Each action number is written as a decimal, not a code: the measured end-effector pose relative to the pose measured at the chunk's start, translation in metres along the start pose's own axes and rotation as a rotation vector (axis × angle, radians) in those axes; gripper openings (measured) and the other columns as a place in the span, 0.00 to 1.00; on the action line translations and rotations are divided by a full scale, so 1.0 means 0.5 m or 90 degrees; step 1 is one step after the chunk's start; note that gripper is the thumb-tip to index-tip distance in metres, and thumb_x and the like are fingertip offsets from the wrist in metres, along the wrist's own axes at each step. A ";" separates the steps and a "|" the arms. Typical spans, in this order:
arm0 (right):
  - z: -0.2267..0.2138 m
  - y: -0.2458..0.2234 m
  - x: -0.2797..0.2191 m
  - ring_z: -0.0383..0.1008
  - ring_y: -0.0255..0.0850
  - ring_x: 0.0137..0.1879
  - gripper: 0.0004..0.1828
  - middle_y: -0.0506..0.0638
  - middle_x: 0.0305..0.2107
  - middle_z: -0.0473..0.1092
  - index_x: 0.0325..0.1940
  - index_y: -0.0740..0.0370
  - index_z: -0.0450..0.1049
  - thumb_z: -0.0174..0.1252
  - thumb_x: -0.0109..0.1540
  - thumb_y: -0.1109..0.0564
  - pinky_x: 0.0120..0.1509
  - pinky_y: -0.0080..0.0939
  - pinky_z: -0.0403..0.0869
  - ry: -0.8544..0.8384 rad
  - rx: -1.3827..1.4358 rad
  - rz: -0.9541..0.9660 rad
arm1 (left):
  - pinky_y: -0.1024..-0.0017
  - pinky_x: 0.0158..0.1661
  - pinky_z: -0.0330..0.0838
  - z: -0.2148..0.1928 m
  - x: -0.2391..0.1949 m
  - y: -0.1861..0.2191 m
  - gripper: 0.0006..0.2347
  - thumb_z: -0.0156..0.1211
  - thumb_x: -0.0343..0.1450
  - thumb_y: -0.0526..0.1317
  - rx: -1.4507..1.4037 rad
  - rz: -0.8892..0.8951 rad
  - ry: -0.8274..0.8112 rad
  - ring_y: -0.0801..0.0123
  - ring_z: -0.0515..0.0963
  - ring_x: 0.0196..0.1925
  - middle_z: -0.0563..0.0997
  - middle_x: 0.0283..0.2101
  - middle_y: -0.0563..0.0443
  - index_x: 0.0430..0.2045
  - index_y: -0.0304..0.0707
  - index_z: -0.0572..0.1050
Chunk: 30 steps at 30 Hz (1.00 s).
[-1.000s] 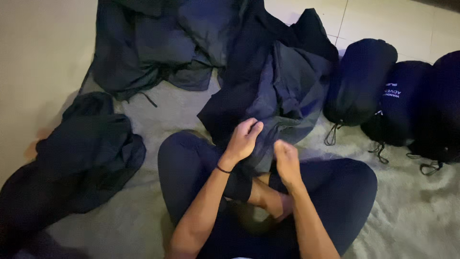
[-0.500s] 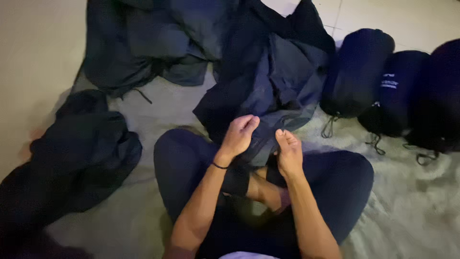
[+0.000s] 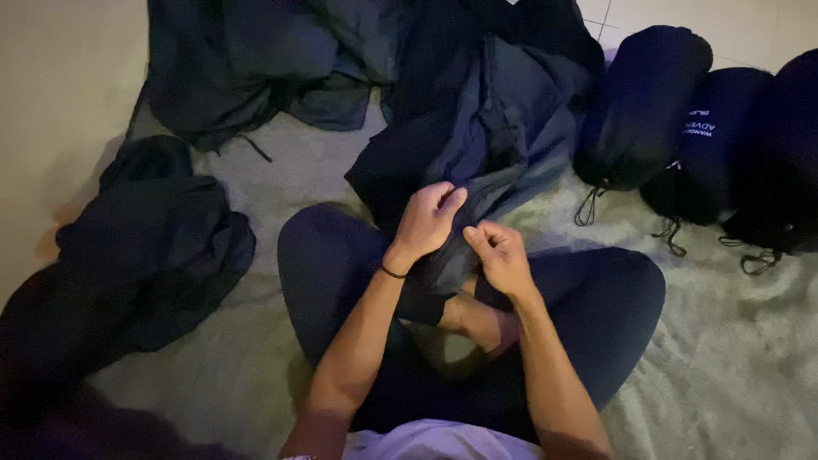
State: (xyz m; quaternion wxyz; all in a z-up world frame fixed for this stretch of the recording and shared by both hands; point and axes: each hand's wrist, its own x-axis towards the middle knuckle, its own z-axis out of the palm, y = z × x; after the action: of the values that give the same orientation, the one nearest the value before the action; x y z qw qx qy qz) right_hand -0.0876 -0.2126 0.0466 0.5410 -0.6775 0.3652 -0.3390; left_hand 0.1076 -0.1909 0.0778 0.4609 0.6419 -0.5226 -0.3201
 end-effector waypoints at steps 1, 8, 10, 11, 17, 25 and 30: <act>-0.004 -0.015 -0.002 0.60 0.30 0.31 0.27 0.43 0.13 0.58 0.19 0.60 0.67 0.64 0.72 0.56 0.35 0.36 0.60 0.000 0.001 -0.001 | 0.59 0.35 0.71 0.000 0.001 0.001 0.19 0.57 0.79 0.51 0.001 0.001 0.001 0.51 0.80 0.31 0.73 0.22 0.37 0.23 0.37 0.74; 0.001 0.002 0.003 0.75 0.44 0.32 0.37 0.54 0.23 0.71 0.29 0.63 0.73 0.38 0.79 0.36 0.40 0.42 0.73 0.094 0.169 0.241 | 0.63 0.39 0.71 0.009 -0.009 0.017 0.20 0.51 0.82 0.49 -0.116 0.018 -0.067 0.64 0.74 0.34 0.71 0.23 0.42 0.23 0.36 0.72; 0.016 0.030 0.003 0.80 0.48 0.43 0.35 0.58 0.34 0.76 0.38 0.68 0.78 0.42 0.79 0.37 0.48 0.47 0.78 0.110 0.227 0.298 | 0.61 0.40 0.71 0.014 -0.014 0.041 0.20 0.49 0.82 0.48 -0.125 0.023 -0.098 0.61 0.74 0.34 0.72 0.24 0.43 0.23 0.34 0.72; 0.029 0.035 0.006 0.82 0.47 0.40 0.26 0.58 0.33 0.78 0.37 0.68 0.78 0.50 0.77 0.45 0.47 0.44 0.79 0.140 0.324 0.272 | 0.57 0.41 0.70 0.017 -0.015 0.047 0.20 0.49 0.82 0.48 -0.105 0.023 -0.102 0.54 0.74 0.34 0.73 0.25 0.38 0.24 0.32 0.73; 0.008 0.014 0.018 0.75 0.37 0.20 0.19 0.47 0.17 0.69 0.29 0.57 0.71 0.60 0.74 0.53 0.26 0.29 0.73 0.233 0.385 0.162 | 0.61 0.35 0.69 0.006 -0.010 0.031 0.18 0.56 0.80 0.50 -0.027 0.021 -0.038 0.52 0.79 0.29 0.73 0.20 0.42 0.23 0.38 0.74; -0.004 0.019 0.002 0.73 0.30 0.22 0.16 0.45 0.18 0.70 0.33 0.57 0.73 0.56 0.75 0.53 0.27 0.26 0.70 0.227 0.313 0.101 | 0.59 0.32 0.67 -0.018 -0.013 0.054 0.16 0.62 0.76 0.49 -0.036 0.013 -0.036 0.54 0.75 0.25 0.69 0.18 0.44 0.23 0.38 0.73; -0.016 0.045 -0.007 0.67 0.29 0.32 0.19 0.42 0.22 0.68 0.29 0.57 0.72 0.54 0.76 0.57 0.39 0.30 0.68 0.097 0.157 0.039 | 0.54 0.39 0.69 -0.042 -0.014 0.051 0.21 0.62 0.73 0.57 -0.025 -0.129 -0.092 0.45 0.79 0.32 0.77 0.24 0.37 0.25 0.36 0.76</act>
State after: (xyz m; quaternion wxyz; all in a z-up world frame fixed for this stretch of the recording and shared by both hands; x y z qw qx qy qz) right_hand -0.0991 -0.2165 0.0256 0.6011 -0.5668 0.3813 -0.4149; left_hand 0.1149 -0.1795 0.1088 0.4003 0.6574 -0.4805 -0.4204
